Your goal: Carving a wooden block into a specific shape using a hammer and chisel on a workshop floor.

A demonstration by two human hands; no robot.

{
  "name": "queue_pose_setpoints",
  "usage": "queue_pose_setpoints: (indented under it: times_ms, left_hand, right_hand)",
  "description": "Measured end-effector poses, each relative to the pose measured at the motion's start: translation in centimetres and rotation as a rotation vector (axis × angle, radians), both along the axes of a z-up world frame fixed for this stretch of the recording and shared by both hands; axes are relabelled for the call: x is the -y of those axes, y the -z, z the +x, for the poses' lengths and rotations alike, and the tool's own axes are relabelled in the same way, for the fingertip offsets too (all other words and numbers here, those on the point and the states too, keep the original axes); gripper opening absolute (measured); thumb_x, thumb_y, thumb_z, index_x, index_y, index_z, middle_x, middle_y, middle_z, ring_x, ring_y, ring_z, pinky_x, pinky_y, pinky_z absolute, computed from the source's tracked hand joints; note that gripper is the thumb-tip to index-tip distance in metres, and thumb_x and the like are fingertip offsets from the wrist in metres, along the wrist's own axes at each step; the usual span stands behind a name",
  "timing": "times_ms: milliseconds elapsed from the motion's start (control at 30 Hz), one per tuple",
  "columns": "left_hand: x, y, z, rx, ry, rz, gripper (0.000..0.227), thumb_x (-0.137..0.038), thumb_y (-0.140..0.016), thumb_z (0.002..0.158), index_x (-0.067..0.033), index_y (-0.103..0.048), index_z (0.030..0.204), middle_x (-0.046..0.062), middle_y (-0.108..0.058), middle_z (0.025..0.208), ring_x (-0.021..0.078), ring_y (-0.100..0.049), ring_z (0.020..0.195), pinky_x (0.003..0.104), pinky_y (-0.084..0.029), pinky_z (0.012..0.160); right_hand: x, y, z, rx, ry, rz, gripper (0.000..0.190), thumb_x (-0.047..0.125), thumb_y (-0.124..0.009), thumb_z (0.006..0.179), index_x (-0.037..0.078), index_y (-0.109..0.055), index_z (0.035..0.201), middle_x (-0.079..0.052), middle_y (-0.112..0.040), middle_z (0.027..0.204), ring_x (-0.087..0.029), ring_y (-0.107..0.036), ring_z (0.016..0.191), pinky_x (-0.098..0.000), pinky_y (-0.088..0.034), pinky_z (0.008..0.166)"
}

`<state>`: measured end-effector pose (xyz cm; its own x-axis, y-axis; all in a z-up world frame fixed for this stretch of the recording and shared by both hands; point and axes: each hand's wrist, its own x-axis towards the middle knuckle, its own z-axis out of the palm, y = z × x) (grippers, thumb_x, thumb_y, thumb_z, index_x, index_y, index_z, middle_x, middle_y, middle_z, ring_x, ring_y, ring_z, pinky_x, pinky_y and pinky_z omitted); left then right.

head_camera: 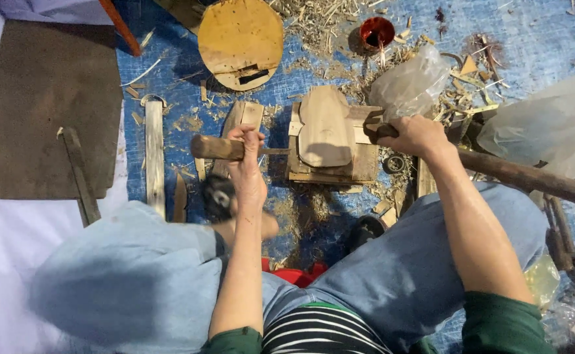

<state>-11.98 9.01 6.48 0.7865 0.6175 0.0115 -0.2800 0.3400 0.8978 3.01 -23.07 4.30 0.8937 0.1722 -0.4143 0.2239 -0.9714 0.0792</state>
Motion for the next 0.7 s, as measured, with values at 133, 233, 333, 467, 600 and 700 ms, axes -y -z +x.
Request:
queue_pose_setpoints:
  times_ms: [133,233,333,467,600,700]
  left_hand:
    - [1.4,1.5,0.7,0.009,0.025,-0.010,0.017,-0.021,-0.075,0.097,-0.0107,-0.063,0.104,0.003,-0.063,0.072,0.0112,-0.062,0.072,0.033,-0.057,0.086]
    - [2.0,3.2,2.2,0.018,0.024,-0.027,0.016,-0.013,-0.075,0.096,-0.0090,-0.062,0.103,0.001,-0.060,0.069,0.0094,-0.060,0.065,0.032,-0.059,0.083]
    - [3.1,4.1,4.4,0.037,0.025,-0.037,0.018,-0.010,-0.075,0.095,-0.0095,-0.058,0.102,0.001,-0.057,0.069,0.0104,-0.059,0.065,0.032,-0.058,0.080]
    - [5.2,6.3,7.4,0.000,0.016,0.003,0.026,-0.008,-0.080,0.090,-0.0137,-0.055,0.095,0.000,-0.060,0.070,0.0091,-0.060,0.065,0.030,-0.056,0.076]
    - [6.3,7.8,9.6,-0.033,0.023,0.045,0.030,-0.012,-0.083,0.088,-0.0156,-0.054,0.092,-0.003,-0.063,0.072,0.0063,-0.062,0.066,0.026,-0.055,0.072]
    - [6.6,8.9,11.0,-0.021,0.033,0.132,0.032,-0.011,-0.085,0.086,-0.0134,-0.053,0.083,0.000,-0.061,0.070,0.0056,-0.060,0.069,0.025,-0.049,0.069]
  right_hand:
    - [0.6,4.0,0.7,-0.072,-0.011,-0.032,0.057,0.070,-0.060,0.084,0.027,-0.074,0.118,-0.017,-0.077,0.108,-0.034,-0.073,0.111,-0.0483,-0.057,0.091]
    - [0.9,6.1,1.1,-0.100,-0.017,-0.050,0.056,0.068,-0.057,0.087,0.026,-0.073,0.121,-0.017,-0.077,0.107,-0.034,-0.073,0.109,-0.0482,-0.058,0.091]
    - [1.5,8.2,1.7,-0.110,-0.014,-0.052,0.053,0.064,-0.055,0.092,0.024,-0.071,0.123,-0.017,-0.077,0.105,-0.035,-0.074,0.106,-0.0480,-0.058,0.089]
    - [2.6,9.6,1.7,-0.162,0.058,0.004,0.058,0.068,-0.048,0.093,0.023,-0.067,0.125,-0.019,-0.076,0.107,-0.038,-0.072,0.109,-0.0509,-0.057,0.091]
    - [2.6,9.6,0.8,-0.189,0.102,0.008,0.060,0.070,-0.048,0.095,0.021,-0.067,0.124,-0.020,-0.075,0.107,-0.038,-0.073,0.109,-0.0500,-0.056,0.092]
    - [2.5,9.9,0.5,-0.219,0.104,0.040,0.058,0.064,-0.050,0.095,0.018,-0.066,0.128,-0.022,-0.075,0.107,-0.040,-0.072,0.110,-0.0521,-0.056,0.093]
